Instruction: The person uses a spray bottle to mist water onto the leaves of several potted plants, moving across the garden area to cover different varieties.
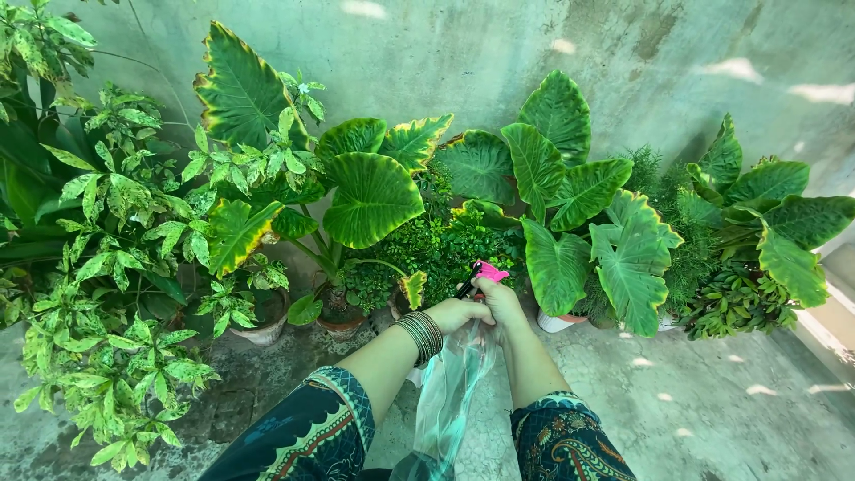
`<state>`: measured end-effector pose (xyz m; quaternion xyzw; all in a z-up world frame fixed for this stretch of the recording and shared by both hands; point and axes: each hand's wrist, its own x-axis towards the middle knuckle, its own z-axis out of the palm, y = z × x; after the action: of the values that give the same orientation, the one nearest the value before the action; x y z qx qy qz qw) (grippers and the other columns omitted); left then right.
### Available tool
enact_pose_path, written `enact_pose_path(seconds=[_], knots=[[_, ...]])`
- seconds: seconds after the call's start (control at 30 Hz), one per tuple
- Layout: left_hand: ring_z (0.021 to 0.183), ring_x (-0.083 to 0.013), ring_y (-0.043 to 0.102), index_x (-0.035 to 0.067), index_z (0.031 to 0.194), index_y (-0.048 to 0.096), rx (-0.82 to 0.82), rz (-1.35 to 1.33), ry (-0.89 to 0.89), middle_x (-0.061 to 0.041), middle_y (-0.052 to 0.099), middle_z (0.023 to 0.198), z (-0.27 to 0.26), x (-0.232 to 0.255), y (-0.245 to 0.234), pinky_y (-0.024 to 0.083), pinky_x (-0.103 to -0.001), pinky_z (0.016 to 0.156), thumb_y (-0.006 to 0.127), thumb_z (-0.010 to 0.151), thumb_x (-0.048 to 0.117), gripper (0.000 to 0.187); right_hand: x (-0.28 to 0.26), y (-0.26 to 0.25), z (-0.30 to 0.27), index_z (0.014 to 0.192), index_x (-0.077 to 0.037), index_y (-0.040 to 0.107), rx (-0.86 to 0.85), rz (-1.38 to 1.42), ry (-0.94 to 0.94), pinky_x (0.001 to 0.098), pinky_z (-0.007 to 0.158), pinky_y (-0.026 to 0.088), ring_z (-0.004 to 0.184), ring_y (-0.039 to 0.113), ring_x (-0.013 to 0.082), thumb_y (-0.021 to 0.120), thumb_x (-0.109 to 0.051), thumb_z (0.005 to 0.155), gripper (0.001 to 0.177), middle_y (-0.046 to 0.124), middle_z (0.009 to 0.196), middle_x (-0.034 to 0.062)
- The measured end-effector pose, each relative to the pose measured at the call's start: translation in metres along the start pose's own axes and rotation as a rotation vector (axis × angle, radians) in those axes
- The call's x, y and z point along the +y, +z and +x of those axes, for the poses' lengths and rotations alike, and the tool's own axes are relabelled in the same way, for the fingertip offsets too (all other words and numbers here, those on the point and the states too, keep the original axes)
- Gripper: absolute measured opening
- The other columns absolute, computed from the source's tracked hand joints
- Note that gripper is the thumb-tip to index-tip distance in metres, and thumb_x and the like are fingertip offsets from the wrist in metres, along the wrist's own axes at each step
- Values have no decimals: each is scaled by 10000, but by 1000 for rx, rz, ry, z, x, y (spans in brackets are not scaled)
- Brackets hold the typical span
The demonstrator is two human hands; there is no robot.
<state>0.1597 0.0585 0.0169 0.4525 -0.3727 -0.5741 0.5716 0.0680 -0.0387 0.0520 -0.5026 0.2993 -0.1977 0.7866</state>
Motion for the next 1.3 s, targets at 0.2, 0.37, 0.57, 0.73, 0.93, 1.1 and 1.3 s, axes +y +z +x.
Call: enact_pose_path(seconds=[0.2,0.37,0.57,0.73,0.93,1.1,1.3], knots=[[711,-167,686,4,977,718,46,37,-73,-85,729,859,-5,-2,-30,569,-302,698,710,846,216,249,18,14,26,855,-38,652,25,24,18,382,566,541,611,639,231,721,-219,883,196,679,750,111],[757,-154,689,36,957,739,69,58,-67,-79,735,893,-19,1,-42,561,-292,735,726,819,235,242,25,30,27,886,-35,690,44,-10,25,380,581,548,629,655,228,693,-206,878,172,698,774,107],[835,-140,681,42,958,746,133,78,-115,-52,745,908,-27,-3,-53,534,-284,811,750,796,247,261,33,38,37,921,-10,725,37,-136,26,381,599,559,645,674,236,651,-205,887,211,732,820,126],[866,-121,686,54,963,739,105,54,-65,-45,742,935,-18,-19,-68,538,-266,828,756,805,221,231,40,47,36,915,-4,723,38,-88,62,386,600,553,642,659,240,672,-214,903,216,730,814,134],[866,-133,685,46,1006,717,32,-30,34,-51,730,941,-15,-26,-71,554,-296,833,733,808,173,235,42,53,30,902,-45,715,62,-24,65,372,626,570,662,672,227,658,-209,892,174,735,828,120],[869,-143,686,39,1022,716,66,6,-24,-65,729,959,-25,-17,-68,554,-303,842,728,809,194,263,49,46,41,906,-16,708,39,-59,64,388,598,554,640,652,244,675,-223,904,209,709,803,136],[897,-113,668,25,1022,733,79,77,-51,-56,734,979,-19,-21,-74,518,-255,844,735,815,227,290,36,59,28,915,-21,717,106,-121,93,408,601,569,651,673,243,656,-229,884,220,731,819,115]])
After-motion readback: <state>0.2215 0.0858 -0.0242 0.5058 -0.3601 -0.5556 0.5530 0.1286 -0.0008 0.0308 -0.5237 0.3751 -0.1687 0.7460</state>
